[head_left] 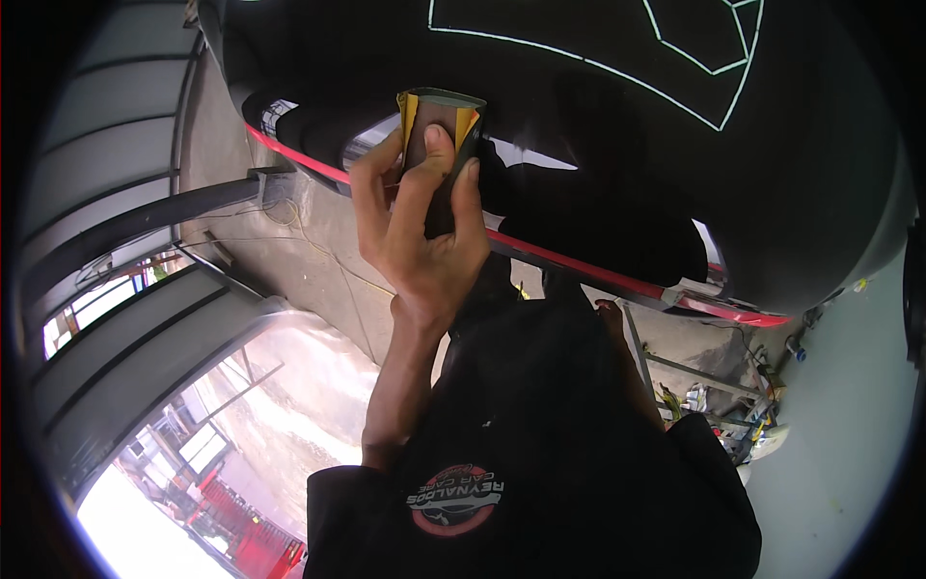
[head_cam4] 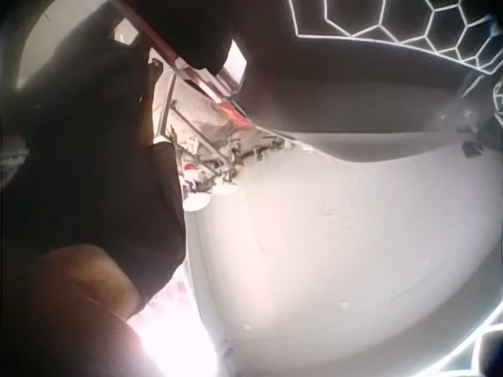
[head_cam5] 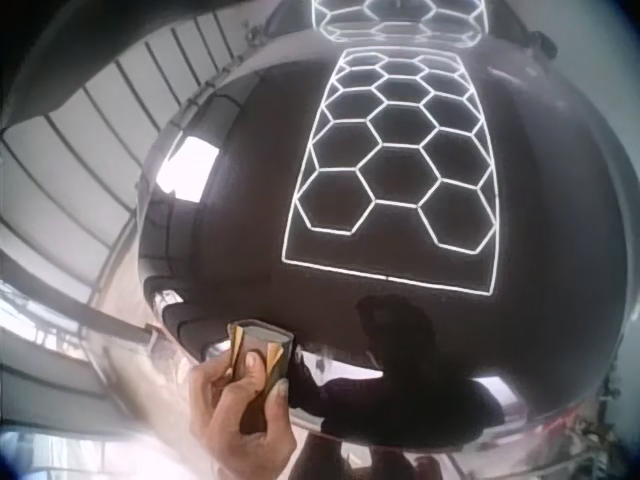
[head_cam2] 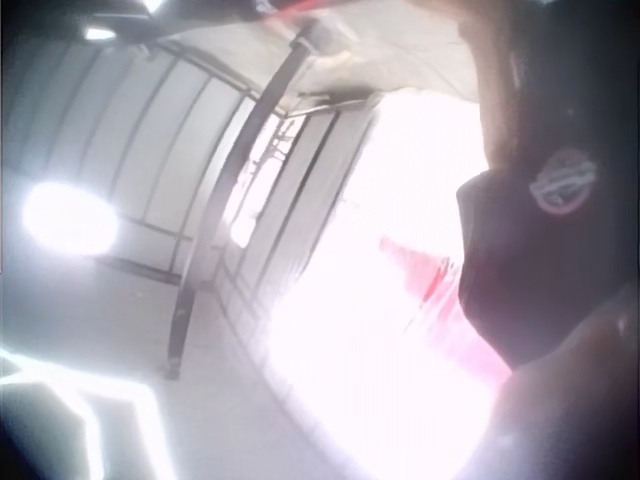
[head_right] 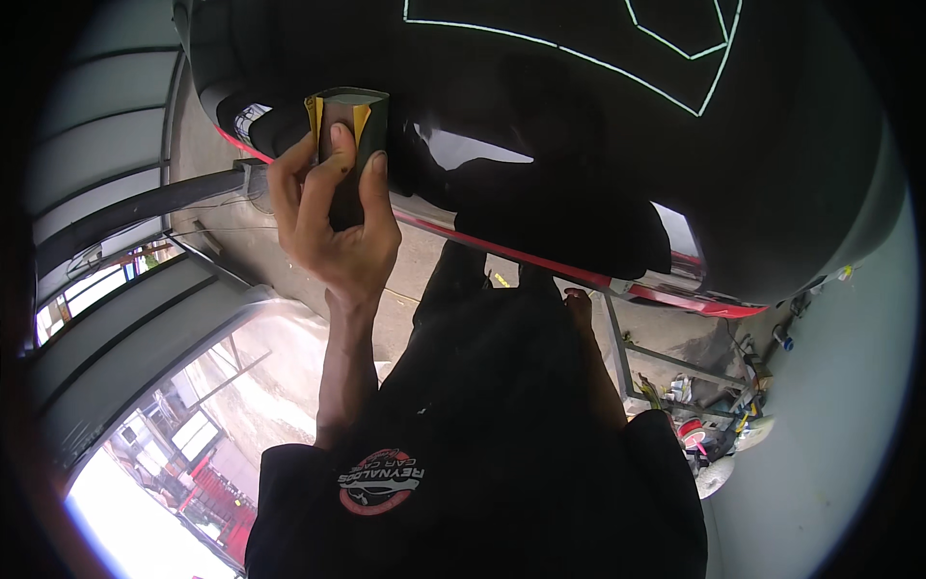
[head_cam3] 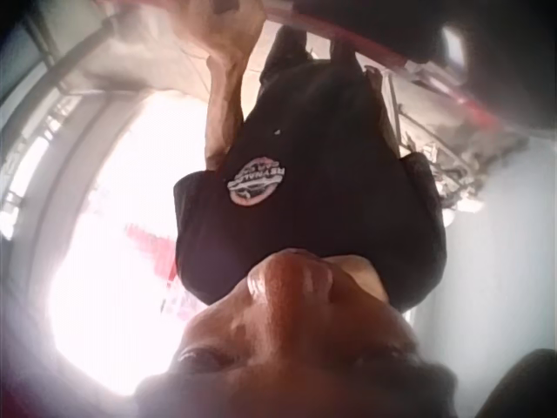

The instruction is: The person sands the hood of a car with a sanding block, wets sandpaper in a bucket of water to wrap around the block, and sands the front of the car.

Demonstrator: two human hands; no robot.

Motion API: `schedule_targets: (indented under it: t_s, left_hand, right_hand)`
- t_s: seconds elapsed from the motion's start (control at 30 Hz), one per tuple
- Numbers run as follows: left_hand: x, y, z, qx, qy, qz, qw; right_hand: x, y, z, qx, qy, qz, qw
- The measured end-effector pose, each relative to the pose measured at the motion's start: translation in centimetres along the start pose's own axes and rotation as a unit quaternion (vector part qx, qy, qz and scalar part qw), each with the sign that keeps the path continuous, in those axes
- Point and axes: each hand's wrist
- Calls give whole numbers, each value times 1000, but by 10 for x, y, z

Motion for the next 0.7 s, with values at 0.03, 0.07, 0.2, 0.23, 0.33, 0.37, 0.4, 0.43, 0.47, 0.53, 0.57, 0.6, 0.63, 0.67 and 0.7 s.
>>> schedule_targets:
  t_s: [0.03, 0.07, 0.2, 0.23, 0.33, 0.37, 0.4, 0.43, 0.47, 0.53, 0.57, 0.6, 0.63, 0.67, 0.7]
  left_hand:
    - [2, 1, -2, 2, 2, -4, 1000]
    - [3, 0, -7, 1, 18, -4, 1000]
    - [-3, 3, -1, -5, 20, -2, 1000]
    - [-1, 4, 3, 0, 9, -10, 1000]
    - [3, -2, -11, -4, 15, 0, 1000]
    - [2, -2, -17, -7, 20, 4, 1000]
    - [-2, -2, -16, -13, 24, 5, 1000]
    - [-2, -2, -13, -15, 23, 5, 1000]
    - [-3, 2, -6, -9, 6, -9, 1000]
    - [2, 5, 2, 4, 3, -8, 1000]
    - [5, 4, -2, 4, 5, -10, 1000]
    - [7, 0, -10, -4, 14, 2, 1000]
    - [7, -3, -16, -12, 24, 15, 1000]
    - [5, -3, -17, -18, 23, 3, 1000]
    - [0, 0, -12, -17, 26, 1, 1000]
  right_hand:
    - [7, -3, 1, 3, -3, 0, 1000]
    - [15, -3, 0, 6, -14, -3, 1000]
    - [14, 4, 0, 11, -77, 17, 997]
    - [13, 3, 0, 11, -76, 17, 997]
    - [10, 3, 2, -4, -38, 31, 999]
    - [10, 4, 4, -2, -41, 33, 999]
    - [9, 3, 7, -2, -29, 0, 1000]
    - [11, 2, -1, -3, -11, -35, 999]
    - [12, 2, -1, -4, -8, -35, 999]
    - [14, 2, 12, 1, -69, 13, 998]
    - [17, 1, 11, 3, -70, 13, 997]
    - [21, 1, 7, 3, -43, -9, 999]
    - [20, 3, 6, 3, -17, -30, 999]
    - [18, 4, 9, 5, -19, -28, 999]
    - [16, 5, 11, 8, -28, -6, 1000]
Point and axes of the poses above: each hand's wrist, its own z-axis towards the middle knuckle, its own y-axis out of the palm, x = y × z, and after that the axes turned 5 degrees about -y, right-handed
